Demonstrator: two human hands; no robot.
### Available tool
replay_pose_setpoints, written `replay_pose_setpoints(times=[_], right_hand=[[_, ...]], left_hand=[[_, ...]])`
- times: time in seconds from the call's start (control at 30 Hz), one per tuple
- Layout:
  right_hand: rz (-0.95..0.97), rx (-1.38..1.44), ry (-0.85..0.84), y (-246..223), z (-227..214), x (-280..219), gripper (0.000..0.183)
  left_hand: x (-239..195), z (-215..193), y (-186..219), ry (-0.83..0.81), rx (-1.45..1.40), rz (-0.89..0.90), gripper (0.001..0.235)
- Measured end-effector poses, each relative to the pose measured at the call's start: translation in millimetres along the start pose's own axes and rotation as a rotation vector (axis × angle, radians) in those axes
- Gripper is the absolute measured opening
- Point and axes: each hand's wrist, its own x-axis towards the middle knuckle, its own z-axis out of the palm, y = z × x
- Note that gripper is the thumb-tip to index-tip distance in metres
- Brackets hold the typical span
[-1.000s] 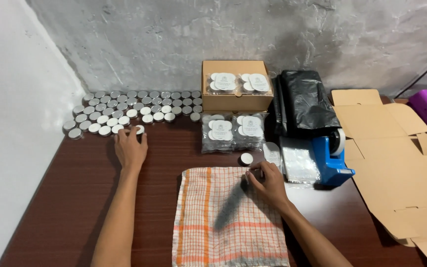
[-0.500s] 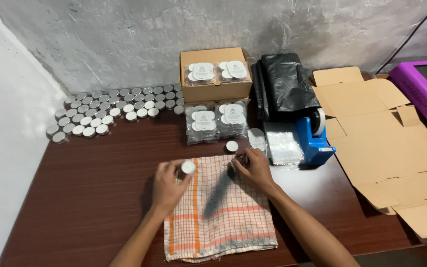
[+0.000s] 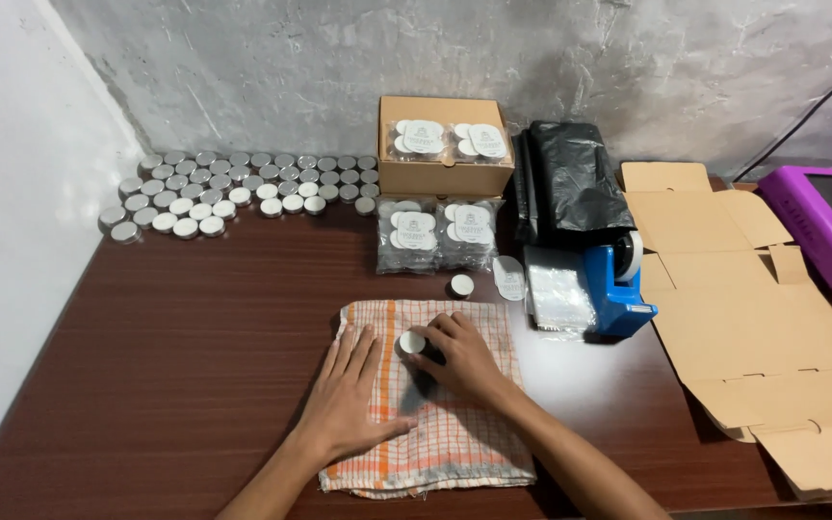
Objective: Cleaning small metal candle tins with a cloth and then placing them into individual plastic bags for packaging.
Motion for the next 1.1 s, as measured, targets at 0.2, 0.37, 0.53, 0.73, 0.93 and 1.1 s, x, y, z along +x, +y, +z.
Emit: replay_pose_setpoints(times=[0.2,0.37,0.53,0.73,0.93,1.1], right_hand=[[0.056,0.064,-0.24,-20,6,-27,0.048],[0.24,0.003,-0.152,13,-8,-10,0.042],[0.306,0.017,-0.191,-23,-9,-17,0.031],[0.261,-0.096,-0.195,16,-9,-8,0.039],[0.113,0.052,-0.181,-32,-10,-22,0.034],[0.412,-0.127,-0.188,15,-18,-5,0.036]], left_hand=[[-7,-27,12,-0.216,0.006,-0.09,0.145],[-6,8,0,0.186,0.271,-0.037,0.164],[-6,-10,8,-0.248,0.0,-0.117,0.152],[-2,31,-8,0.636,0.486,0.033,0.188],[-5,-2,5,-0.198,0.012,-0.089,0.154],[-2,31,-9,0.629,0.503,0.041,0.19]])
